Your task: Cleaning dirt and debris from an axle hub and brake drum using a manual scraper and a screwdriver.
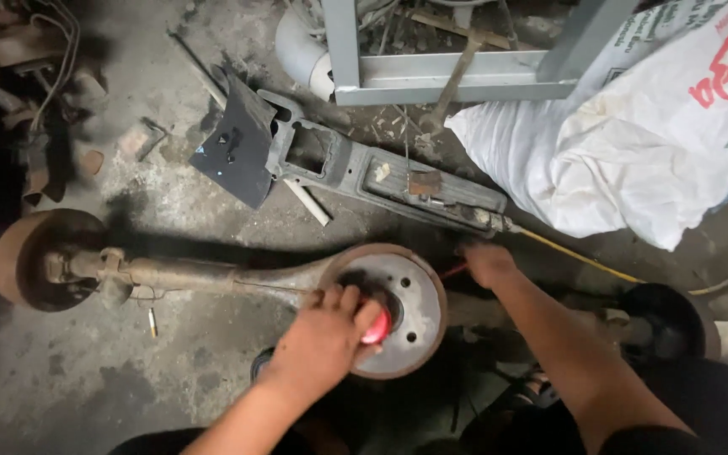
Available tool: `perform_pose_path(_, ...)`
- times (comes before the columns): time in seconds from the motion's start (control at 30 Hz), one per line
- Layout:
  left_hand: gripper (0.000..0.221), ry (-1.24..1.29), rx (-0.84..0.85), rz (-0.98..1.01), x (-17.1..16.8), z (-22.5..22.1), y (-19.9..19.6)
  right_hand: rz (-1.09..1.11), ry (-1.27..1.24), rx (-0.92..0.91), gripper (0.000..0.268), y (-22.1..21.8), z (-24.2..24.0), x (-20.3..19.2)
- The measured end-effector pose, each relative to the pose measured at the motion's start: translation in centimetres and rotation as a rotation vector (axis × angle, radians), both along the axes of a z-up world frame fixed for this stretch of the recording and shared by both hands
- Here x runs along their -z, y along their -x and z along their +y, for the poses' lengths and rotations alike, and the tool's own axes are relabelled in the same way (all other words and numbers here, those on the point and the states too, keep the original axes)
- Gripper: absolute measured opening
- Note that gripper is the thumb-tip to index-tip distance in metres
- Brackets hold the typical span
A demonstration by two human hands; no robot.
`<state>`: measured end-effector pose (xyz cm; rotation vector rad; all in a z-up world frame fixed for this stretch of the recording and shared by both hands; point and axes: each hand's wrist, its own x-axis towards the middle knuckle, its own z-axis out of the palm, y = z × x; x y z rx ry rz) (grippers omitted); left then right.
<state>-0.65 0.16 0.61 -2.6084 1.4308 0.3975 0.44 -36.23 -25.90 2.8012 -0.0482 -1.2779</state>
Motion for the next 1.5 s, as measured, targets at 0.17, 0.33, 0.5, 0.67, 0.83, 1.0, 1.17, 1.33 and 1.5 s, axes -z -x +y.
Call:
perform_pose_path(0.17, 0.035, 0.101, 0.105, -0.154, 1.0, -0.4, 0.8, -0.691, -0.266, 0.112, 0.068, -6.0, -0.9, 5.8)
perform_pose_path(0.33, 0.04, 0.0, 0.063, -0.022, 3.7, -0.6, 1.9, -0.617, -0.19, 0.201, 0.068, -9.8, 0.9, 9.5)
perform_pose_path(0.5, 0.037, 0.028, 0.055, -0.012, 5.6, -0.7, 2.7, -0.786, -0.356, 0.234, 0.084, -10.5, 1.4, 11.1)
perform_pose_path(0.67, 0.054, 0.015, 0.054, -0.025, 6.0, -0.9, 2.8, -0.574, -0.518, 0.307, 0.083, -10.9, 0.7, 8.3)
perform_pose_path(0.83, 0.047, -0.121, 0.085, 0.136, 5.3, -1.6, 2.2, -0.618, -0.456, 0.299, 0.059, -10.6, 1.0, 2.3)
perform_pose_path(1.0, 0.05, -0.038, 0.086, 0.065, 4.4, -1.7, 1.6, -0.653, -0.347, 0.226, 0.046, -9.3, 0.2, 0.3)
perform_pose_path(1.17, 0.046, -0.11, 0.073, 0.042, 3.1, -2.4, 1.1, -0.52, -0.52, 0.13, 0.05, -6.8, 1.0, -2.7)
perform_pose_path(1.33, 0.049, -0.04, 0.085, -0.072, 2.4, -1.9, 1.0, -0.544, -0.497, 0.143, 0.07, -5.3, 1.9, -5.7)
perform_pose_path(1.5, 0.066, -0.05, 0.114, -0.066, 1.9, -1.5, -0.2, -0.407, -0.4, 0.321, 0.07, -4.4, 2.1, -15.7)
